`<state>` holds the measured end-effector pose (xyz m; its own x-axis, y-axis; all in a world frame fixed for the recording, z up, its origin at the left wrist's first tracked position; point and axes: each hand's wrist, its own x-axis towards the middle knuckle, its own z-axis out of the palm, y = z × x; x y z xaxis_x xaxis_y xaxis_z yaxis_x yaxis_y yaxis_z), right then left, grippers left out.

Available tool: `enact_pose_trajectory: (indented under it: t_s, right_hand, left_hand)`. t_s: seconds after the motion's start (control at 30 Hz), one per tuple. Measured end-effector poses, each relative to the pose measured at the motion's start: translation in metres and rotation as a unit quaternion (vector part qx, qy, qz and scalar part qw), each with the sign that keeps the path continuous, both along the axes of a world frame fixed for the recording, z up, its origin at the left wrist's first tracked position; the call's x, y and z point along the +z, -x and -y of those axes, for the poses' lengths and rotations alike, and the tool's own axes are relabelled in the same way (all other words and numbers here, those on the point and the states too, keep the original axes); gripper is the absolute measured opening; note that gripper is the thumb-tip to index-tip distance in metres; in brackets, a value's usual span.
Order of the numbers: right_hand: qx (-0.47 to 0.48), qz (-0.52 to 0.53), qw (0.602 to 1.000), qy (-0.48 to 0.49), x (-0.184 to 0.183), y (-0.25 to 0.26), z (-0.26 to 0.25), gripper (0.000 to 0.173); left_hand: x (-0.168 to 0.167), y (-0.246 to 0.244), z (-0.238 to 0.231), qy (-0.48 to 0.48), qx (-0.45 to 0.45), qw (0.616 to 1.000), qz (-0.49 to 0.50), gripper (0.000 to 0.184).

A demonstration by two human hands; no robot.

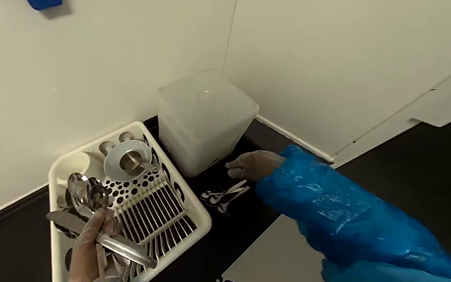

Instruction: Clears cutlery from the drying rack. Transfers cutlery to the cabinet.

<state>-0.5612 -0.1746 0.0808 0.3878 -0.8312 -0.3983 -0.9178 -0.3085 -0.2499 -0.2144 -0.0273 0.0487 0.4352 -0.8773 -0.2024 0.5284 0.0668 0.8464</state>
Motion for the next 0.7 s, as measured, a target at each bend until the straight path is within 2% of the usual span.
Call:
enact_pose_trajectory:
  t_s: [0.1, 0.2, 0.33, 0.47, 0.6, 0.7]
  right_hand:
    - [0.064, -0.074, 0.993, -0.071, -0.056, -0.007, 0.017, 0.058]
    - [0.137, -0.119, 0.977, -0.113, -0.075, -0.027, 0.015, 0.065]
    - [0.19, -0.195, 0.946, -0.176, -0.062, -0.049, 0.017, 0.055]
    - [0.161, -0.238, 0.944, -0.161, -0.071, -0.057, 0.011, 0.033]
    - [0.12, -0.214, 0.959, -0.141, -0.087, -0.059, 0.009, 0.035]
    - [0.117, -0.22, 0.959, -0.132, -0.083, -0.056, 0.009, 0.034]
  left_hand:
    - [-0.002, 0.004, -0.002, -0.01, 0.018, 1.0, -0.016, 0.039]
    - [-0.001, 0.011, -0.005, -0.018, 0.029, 0.999, -0.02, 0.037]
    - [0.001, 0.012, -0.011, -0.021, 0.046, 0.999, -0.012, 0.038]
    - [-0.003, 0.006, -0.017, -0.02, 0.053, 0.998, -0.022, 0.037]
    - [-0.008, 0.002, -0.023, -0.014, 0.068, 0.997, -0.014, 0.036]
    - [-0.008, 0.001, -0.024, -0.019, 0.07, 0.997, -0.017, 0.035]
